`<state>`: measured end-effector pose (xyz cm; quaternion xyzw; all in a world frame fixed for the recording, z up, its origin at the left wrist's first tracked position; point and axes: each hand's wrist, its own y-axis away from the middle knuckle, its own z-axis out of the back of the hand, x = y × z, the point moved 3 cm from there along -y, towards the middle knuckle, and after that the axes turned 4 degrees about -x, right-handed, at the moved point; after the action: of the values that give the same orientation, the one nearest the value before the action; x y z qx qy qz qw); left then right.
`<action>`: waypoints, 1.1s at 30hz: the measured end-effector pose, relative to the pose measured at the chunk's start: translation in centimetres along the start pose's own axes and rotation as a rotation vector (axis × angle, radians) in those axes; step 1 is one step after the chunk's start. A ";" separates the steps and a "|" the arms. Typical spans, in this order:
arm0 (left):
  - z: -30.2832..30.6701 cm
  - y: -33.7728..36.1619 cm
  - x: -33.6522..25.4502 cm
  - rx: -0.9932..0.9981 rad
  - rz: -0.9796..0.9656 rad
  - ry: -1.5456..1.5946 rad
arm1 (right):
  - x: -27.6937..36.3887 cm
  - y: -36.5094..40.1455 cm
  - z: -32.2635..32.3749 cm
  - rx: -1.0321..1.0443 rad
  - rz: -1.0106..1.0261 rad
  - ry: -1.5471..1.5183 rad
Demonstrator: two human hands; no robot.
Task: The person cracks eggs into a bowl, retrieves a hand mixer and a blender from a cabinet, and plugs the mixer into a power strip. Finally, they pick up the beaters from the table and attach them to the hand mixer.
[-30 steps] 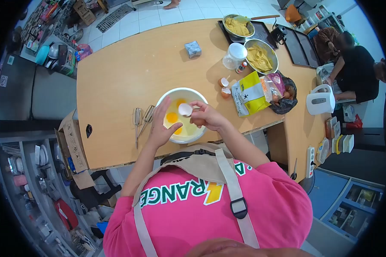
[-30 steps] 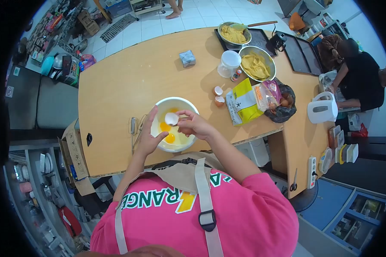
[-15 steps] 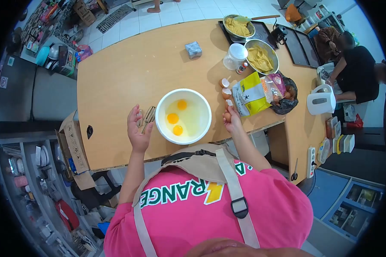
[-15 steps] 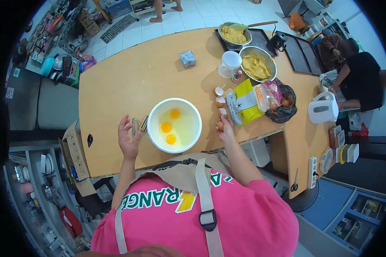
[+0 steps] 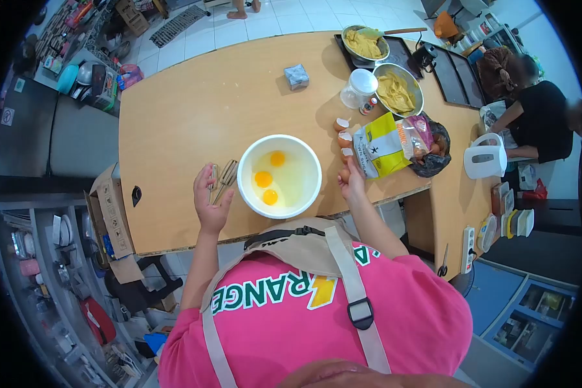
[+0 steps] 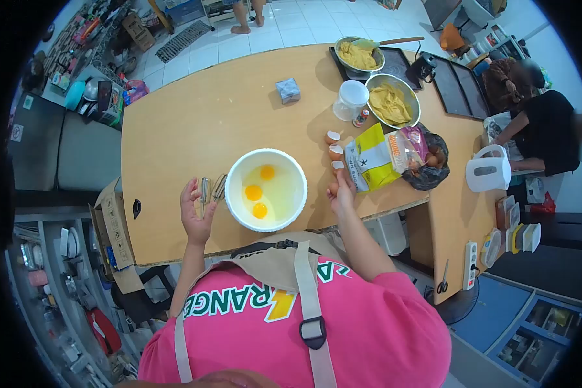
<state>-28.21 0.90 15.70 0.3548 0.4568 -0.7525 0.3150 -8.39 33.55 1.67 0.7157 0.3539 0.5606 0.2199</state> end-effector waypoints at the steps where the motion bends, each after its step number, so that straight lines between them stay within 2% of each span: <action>1: 0.1 0.0 0.0 0.000 -0.016 -0.020 | -0.1 0.6 0.2 -0.011 -0.009 -0.016; 5: 0.3 0.2 0.2 0.029 -0.005 -0.055 | -1.2 1.9 0.9 0.093 0.026 -0.091; 7: 0.2 0.2 0.2 0.036 -0.017 -0.066 | -1.1 2.3 0.7 0.305 0.148 0.293; 8: 0.1 0.2 0.1 0.044 -0.030 -0.078 | -1.0 2.2 0.7 0.305 0.149 0.297; 10: -0.1 0.0 -0.3 0.047 -0.045 -0.071 | 0.3 3.1 -0.2 0.317 0.890 1.080; 11: -0.2 -0.1 -0.6 0.052 -0.062 -0.065 | 0.4 3.2 0.0 0.317 0.891 1.079; 13: -0.2 -0.2 -0.9 0.050 -0.080 -0.064 | 0.7 4.2 -0.2 0.365 1.274 1.324; 14: -0.2 -0.2 -1.0 0.050 -0.094 -0.061 | 0.5 4.4 -0.1 0.367 1.273 1.322; 16: 0.1 0.0 -1.0 0.052 -0.098 -0.061 | 0.1 4.5 0.6 0.282 1.472 1.150; 20: 0.3 0.4 -0.6 -0.001 -0.084 -0.046 | -0.9 2.7 2.5 0.299 1.453 1.246; 23: 0.2 0.4 -0.9 0.007 -0.086 -0.046 | -0.9 2.0 2.6 0.336 1.351 1.389; 25: 0.3 0.2 -1.3 0.030 -0.106 -0.089 | 0.2 3.2 1.1 0.255 1.285 1.022; 26: 0.2 0.2 -1.5 0.058 -0.127 -0.127 | 0.7 4.1 -0.1 0.260 1.282 1.024; 28: -0.4 0.1 -1.7 0.074 -0.128 -0.159 | 3.3 8.3 -4.2 0.330 1.309 0.779; 29: -0.9 -0.2 -1.9 0.087 -0.136 -0.190 | 4.0 9.9 -5.8 0.331 1.307 0.778; 30: -1.4 -0.5 -2.2 0.086 -0.137 -0.193 | 4.1 10.8 -7.6 0.526 0.948 0.664; 31: -2.5 -0.8 -2.7 0.182 -0.116 -0.170 | 3.6 11.5 -9.0 0.699 0.582 0.538; 32: -3.4 -1.2 -3.2 0.277 -0.094 -0.149 | 3.7 12.3 -10.2 0.707 0.581 0.536; 33: -4.1 -1.7 -4.3 0.270 -0.094 -0.157 | 3.1 12.8 -11.2 0.789 0.367 0.563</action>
<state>-26.22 5.92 18.66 0.3124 0.3415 -0.8463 0.2638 -15.47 26.62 15.84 0.6158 0.4523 0.5847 -0.2727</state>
